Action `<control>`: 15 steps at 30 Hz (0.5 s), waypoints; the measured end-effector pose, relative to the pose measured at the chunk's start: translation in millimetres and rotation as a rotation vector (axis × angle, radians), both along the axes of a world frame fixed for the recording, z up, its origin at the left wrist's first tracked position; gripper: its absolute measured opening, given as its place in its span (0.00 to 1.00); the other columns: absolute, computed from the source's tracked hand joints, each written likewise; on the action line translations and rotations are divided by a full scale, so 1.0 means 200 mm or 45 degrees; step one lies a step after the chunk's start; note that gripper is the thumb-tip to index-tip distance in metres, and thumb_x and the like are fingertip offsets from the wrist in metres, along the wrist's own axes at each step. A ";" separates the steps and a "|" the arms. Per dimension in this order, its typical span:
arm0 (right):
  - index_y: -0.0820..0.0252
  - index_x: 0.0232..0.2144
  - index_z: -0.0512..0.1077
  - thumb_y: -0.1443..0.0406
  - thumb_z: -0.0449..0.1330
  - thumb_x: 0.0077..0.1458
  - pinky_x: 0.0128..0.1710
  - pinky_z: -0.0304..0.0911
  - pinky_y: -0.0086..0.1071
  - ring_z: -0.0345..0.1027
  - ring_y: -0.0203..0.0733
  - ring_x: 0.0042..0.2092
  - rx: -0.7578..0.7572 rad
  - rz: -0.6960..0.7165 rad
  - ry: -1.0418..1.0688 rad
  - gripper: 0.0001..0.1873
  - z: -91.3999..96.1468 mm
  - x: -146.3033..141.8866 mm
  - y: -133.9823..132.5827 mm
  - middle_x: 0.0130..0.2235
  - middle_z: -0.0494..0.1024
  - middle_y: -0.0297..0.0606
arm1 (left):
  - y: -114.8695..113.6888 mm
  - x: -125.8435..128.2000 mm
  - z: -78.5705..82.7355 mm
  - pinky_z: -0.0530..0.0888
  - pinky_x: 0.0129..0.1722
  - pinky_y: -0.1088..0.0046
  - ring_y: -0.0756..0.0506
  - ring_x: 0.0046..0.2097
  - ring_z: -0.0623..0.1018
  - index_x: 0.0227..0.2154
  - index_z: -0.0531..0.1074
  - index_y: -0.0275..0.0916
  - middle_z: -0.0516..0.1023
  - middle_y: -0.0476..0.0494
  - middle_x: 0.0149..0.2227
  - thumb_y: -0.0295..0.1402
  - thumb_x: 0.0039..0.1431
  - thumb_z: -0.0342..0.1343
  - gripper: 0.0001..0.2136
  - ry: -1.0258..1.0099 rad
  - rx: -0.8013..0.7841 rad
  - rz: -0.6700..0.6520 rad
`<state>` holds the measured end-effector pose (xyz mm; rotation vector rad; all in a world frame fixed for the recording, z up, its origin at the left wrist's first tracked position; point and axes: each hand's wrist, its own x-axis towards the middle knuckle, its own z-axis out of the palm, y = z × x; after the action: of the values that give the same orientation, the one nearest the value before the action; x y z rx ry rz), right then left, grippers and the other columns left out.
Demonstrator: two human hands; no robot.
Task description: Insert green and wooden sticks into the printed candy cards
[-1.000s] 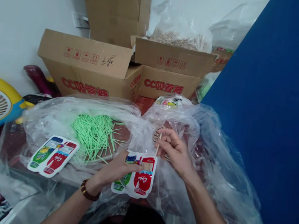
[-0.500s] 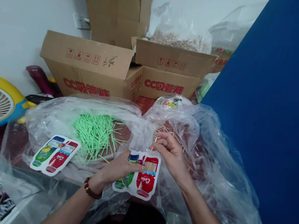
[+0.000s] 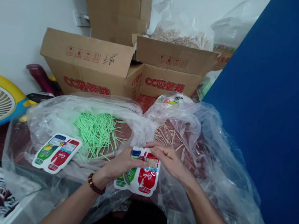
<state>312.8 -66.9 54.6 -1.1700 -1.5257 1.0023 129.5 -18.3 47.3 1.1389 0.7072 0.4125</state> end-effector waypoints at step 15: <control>0.60 0.36 0.76 0.58 0.68 0.45 0.40 0.67 0.36 0.73 0.42 0.37 -0.396 -0.081 0.400 0.16 -0.08 -0.02 -0.01 0.36 0.81 0.36 | 0.01 -0.08 0.01 0.74 0.33 0.72 0.46 0.32 0.78 0.36 0.76 0.34 0.81 0.43 0.34 0.36 0.46 0.67 0.15 -0.080 0.016 0.195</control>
<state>309.1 -69.5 38.3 -1.1963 -1.1057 1.3439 113.1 -15.7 49.5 1.0822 0.7400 0.5806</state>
